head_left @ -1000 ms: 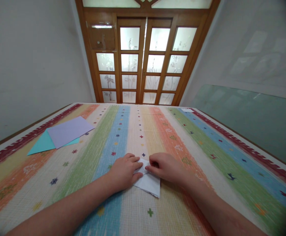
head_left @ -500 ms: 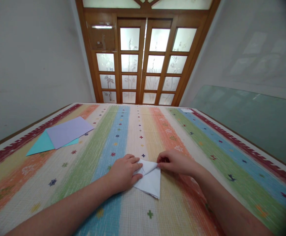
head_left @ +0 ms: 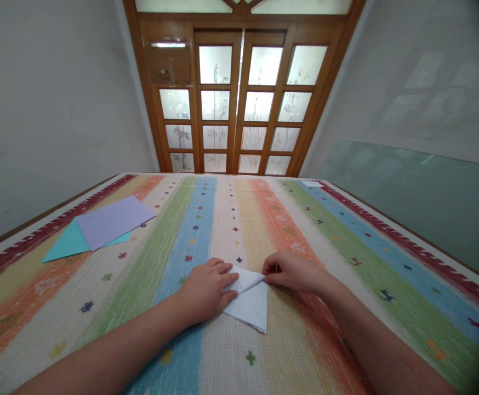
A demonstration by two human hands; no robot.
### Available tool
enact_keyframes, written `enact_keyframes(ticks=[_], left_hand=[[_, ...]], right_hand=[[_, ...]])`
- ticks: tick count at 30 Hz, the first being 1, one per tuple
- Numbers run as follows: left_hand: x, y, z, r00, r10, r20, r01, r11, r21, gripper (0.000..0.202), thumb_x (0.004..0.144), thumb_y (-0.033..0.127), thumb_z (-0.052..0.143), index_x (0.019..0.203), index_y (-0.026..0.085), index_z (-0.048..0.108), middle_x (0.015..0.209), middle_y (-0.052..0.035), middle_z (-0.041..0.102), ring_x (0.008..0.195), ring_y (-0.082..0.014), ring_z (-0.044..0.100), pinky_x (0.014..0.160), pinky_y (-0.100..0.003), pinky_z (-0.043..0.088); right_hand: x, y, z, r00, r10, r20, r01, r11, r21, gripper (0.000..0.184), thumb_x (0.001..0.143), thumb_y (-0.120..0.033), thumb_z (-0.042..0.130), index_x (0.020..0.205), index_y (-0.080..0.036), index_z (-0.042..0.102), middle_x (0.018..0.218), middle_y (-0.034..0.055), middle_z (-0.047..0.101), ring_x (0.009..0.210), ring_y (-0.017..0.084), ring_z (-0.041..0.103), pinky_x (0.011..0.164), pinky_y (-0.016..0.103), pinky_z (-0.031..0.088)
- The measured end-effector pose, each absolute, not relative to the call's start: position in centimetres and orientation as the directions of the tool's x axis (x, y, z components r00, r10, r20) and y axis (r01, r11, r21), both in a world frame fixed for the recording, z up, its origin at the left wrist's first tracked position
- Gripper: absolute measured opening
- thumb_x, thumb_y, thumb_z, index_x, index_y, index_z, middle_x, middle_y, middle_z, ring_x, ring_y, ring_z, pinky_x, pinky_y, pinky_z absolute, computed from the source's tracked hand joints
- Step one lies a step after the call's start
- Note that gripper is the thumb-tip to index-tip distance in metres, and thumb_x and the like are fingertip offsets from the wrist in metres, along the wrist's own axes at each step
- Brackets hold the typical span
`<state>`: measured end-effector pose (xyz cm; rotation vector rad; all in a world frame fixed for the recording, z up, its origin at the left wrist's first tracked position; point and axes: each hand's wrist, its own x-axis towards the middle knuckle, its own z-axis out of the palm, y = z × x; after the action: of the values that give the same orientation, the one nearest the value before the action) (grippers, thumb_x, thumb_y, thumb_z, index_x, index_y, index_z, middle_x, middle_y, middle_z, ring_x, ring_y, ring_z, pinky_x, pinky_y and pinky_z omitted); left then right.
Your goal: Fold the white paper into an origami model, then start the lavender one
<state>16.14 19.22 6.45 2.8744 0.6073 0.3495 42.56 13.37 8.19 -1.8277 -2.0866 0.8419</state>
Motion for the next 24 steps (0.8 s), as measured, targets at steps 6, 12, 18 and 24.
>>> enact_keyframes(ticks=[6,12,18,24], left_hand=[[16.2,19.1,6.4,0.888,0.420,0.188,0.381,-0.900,0.212,0.036,0.092,0.039,0.053,0.123,0.022,0.063,0.124,-0.0094,0.063,0.116,-0.0295,0.052,0.098,-0.046,0.045],[16.4,19.2,6.3,0.880,0.435,0.193,0.397,-0.894,0.206,0.032,0.094,0.038,0.050,0.119,0.024,0.066,0.122,-0.0082,0.064,0.113,-0.0288,0.054,0.096,-0.045,0.047],[16.6,18.9,6.4,0.872,0.449,0.197,0.412,-0.889,0.202,0.029,0.093,0.038,0.054,0.115,0.025,0.068,0.114,-0.0072,0.066,0.110,-0.0286,0.055,0.094,-0.045,0.048],[16.6,18.9,6.5,0.869,0.450,0.206,0.414,-0.889,0.196,0.028,0.092,0.038,0.055,0.113,0.025,0.068,0.112,-0.0070,0.066,0.110,-0.0286,0.054,0.095,-0.044,0.048]], right_hand=[[42.6,13.4,8.3,-0.187,0.960,-0.208,0.831,0.042,-0.555,0.018,0.083,-0.030,0.060,0.084,-0.020,0.075,0.076,0.0028,0.073,0.063,0.014,0.062,0.055,0.023,0.039],[42.3,13.7,8.2,-0.142,0.965,-0.220,0.851,0.005,-0.525,0.024,0.085,-0.037,0.059,0.083,-0.019,0.075,0.078,0.0039,0.073,0.064,0.015,0.061,0.055,0.024,0.038],[42.0,13.7,8.1,-0.097,0.969,-0.229,0.863,-0.032,-0.504,0.024,0.084,-0.038,0.060,0.083,-0.019,0.074,0.079,0.0051,0.072,0.066,0.016,0.062,0.058,0.025,0.039],[41.6,13.4,8.3,-0.077,0.974,-0.212,0.881,-0.033,-0.471,0.022,0.085,-0.037,0.059,0.083,-0.020,0.073,0.080,0.0051,0.072,0.066,0.016,0.061,0.056,0.025,0.038]])
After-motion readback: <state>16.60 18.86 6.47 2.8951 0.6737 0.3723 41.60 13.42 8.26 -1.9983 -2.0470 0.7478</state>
